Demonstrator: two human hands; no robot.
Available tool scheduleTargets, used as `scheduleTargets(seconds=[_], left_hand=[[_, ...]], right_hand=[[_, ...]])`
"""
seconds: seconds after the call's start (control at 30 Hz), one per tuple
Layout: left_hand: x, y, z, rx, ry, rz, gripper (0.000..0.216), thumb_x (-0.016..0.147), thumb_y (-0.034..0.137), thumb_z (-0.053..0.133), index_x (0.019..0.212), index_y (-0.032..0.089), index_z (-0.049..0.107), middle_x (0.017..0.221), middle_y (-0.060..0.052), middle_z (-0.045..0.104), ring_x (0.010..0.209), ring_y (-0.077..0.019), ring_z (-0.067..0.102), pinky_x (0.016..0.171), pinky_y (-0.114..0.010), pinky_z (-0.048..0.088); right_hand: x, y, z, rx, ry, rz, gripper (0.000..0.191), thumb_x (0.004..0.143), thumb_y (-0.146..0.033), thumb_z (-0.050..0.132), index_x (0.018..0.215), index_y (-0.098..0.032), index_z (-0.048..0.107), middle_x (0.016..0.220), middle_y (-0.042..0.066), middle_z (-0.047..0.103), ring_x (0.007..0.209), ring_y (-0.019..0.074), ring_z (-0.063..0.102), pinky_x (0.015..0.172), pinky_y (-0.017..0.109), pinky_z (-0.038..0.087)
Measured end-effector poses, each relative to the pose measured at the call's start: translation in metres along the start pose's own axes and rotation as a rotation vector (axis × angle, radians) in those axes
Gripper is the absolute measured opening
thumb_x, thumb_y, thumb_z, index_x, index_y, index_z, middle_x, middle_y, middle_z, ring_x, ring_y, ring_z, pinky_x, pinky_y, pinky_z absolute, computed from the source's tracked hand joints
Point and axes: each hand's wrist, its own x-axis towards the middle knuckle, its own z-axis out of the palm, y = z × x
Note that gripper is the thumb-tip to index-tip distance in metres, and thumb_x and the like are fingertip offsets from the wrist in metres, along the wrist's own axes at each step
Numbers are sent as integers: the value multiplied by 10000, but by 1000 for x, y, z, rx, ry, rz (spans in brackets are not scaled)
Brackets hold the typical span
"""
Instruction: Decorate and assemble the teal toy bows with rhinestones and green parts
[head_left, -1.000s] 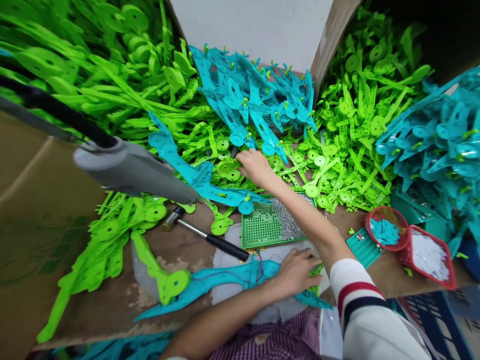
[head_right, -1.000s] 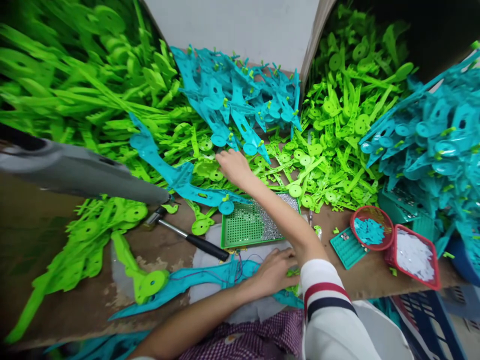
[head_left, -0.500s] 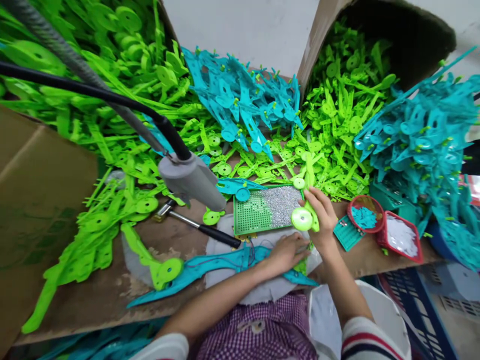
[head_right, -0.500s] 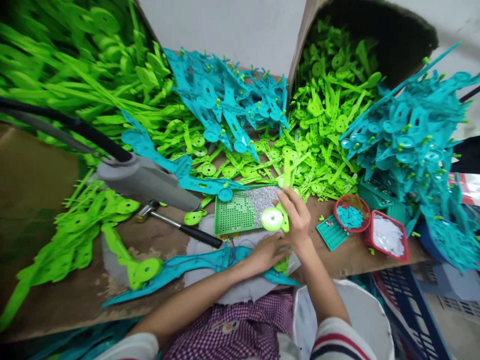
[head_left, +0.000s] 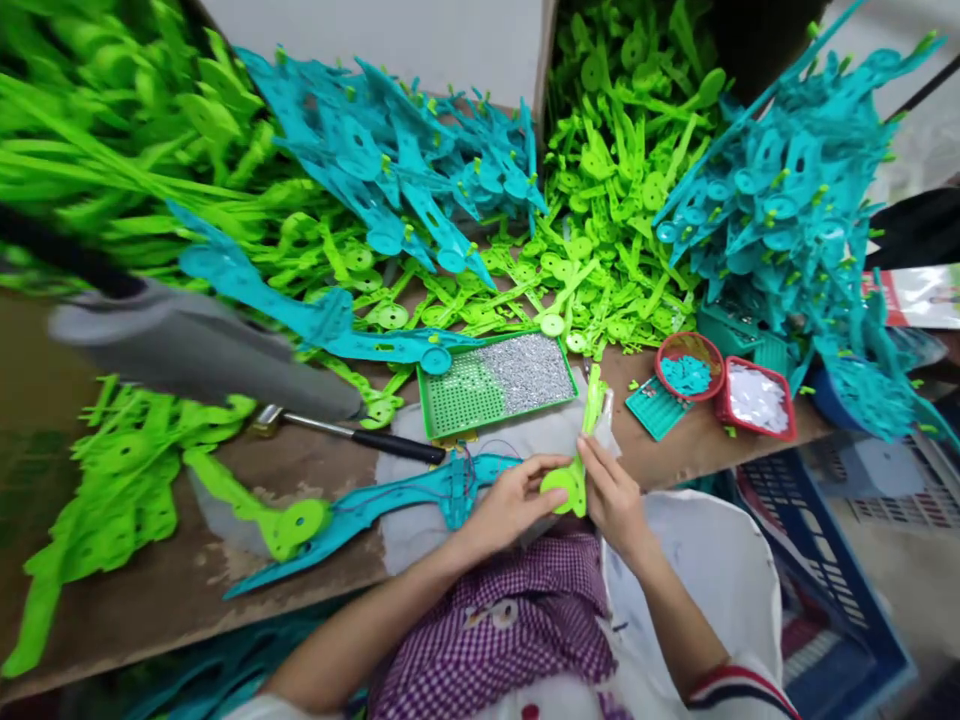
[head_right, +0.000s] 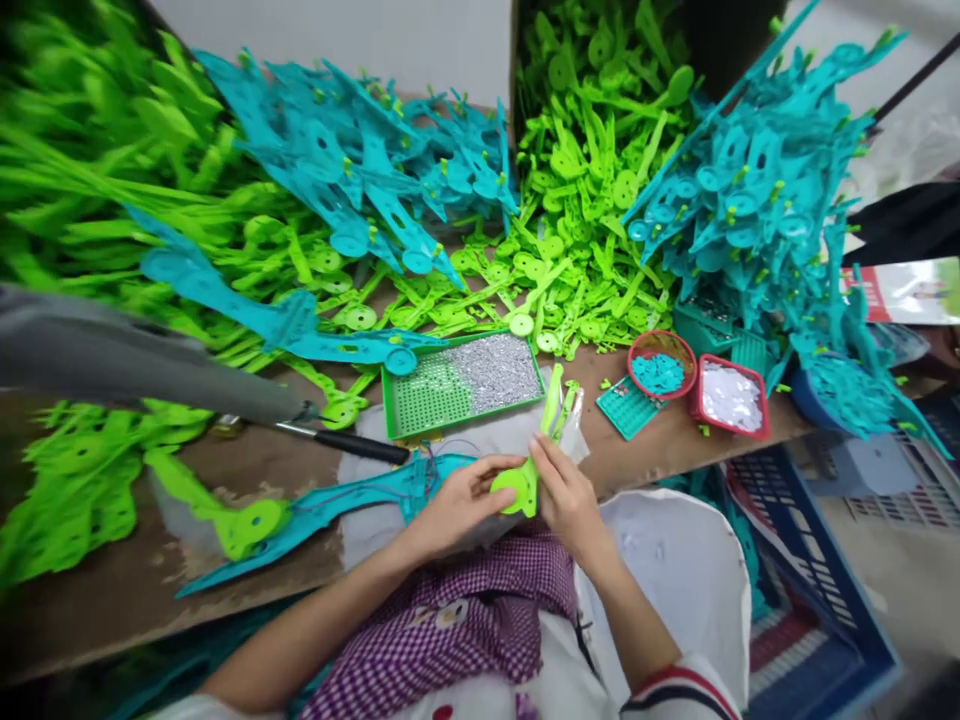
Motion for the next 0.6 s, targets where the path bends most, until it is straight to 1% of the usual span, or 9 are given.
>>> scheduleTargets(seconds=[0.07,0.13,0.2,0.3,0.4,0.47,0.5,0.53,0.6], left_hand=[[-6,-14,-1,19,21,-66,622,822,507,752,1312,149,615,1215,-130,714,1027,-261,699,890,-413,585],[-4,-22,2,48,9,-90,589,833,484,736,1305,146,631,1185,-127,732,991,-257,715,876,-397,588],[5,-26,9,106,-10,-69,552,843,452,722,1293,139,651,1144,-123,745,932,-245,719,823,-364,588],[24,-28,22,142,-36,-29,503,870,408,678,1289,131,664,1063,-109,760,880,-231,710,758,-327,571],[39,-30,31,154,-38,20,463,892,386,647,1283,139,669,1060,-100,756,907,-226,694,781,-319,554],[47,-31,32,202,37,88,429,925,386,611,1290,164,663,1129,-97,736,937,-218,679,820,-320,539],[50,-30,29,216,96,128,412,942,389,591,1288,175,657,1167,-96,722,962,-215,670,844,-320,531],[55,-30,26,212,156,165,398,952,394,580,1281,182,651,1198,-96,707,992,-214,661,869,-319,523],[65,-29,18,151,251,208,377,942,406,595,1241,179,640,1204,-96,688,1034,-214,647,897,-315,512]], right_hand=[[-1,10,-3,65,95,59,571,998,-243,438,1539,-416,378,1492,-9,564,1363,219,569,1144,471,519],[5,22,-3,101,199,100,541,992,-277,509,1526,-333,441,1512,45,549,1394,232,541,1172,488,473],[14,34,0,123,183,97,508,983,-315,555,1488,-280,510,1533,78,525,1419,236,514,1193,472,436],[24,53,3,163,151,136,444,989,-356,549,1421,-259,590,1514,84,549,1410,227,523,1200,446,417],[29,69,2,204,244,288,439,986,-428,534,1364,-231,638,1429,99,630,1341,243,588,1159,456,448],[34,77,3,207,324,429,450,981,-479,517,1303,-208,675,1301,111,712,1199,251,678,1069,444,514],[38,79,4,200,328,484,454,976,-495,516,1276,-200,687,1232,112,744,1116,250,712,1017,431,539],[42,80,6,189,302,515,451,970,-499,520,1255,-196,695,1179,109,763,1051,248,730,976,415,552],[53,80,11,146,205,518,429,960,-483,537,1247,-206,695,1131,95,777,996,242,736,935,387,550]])
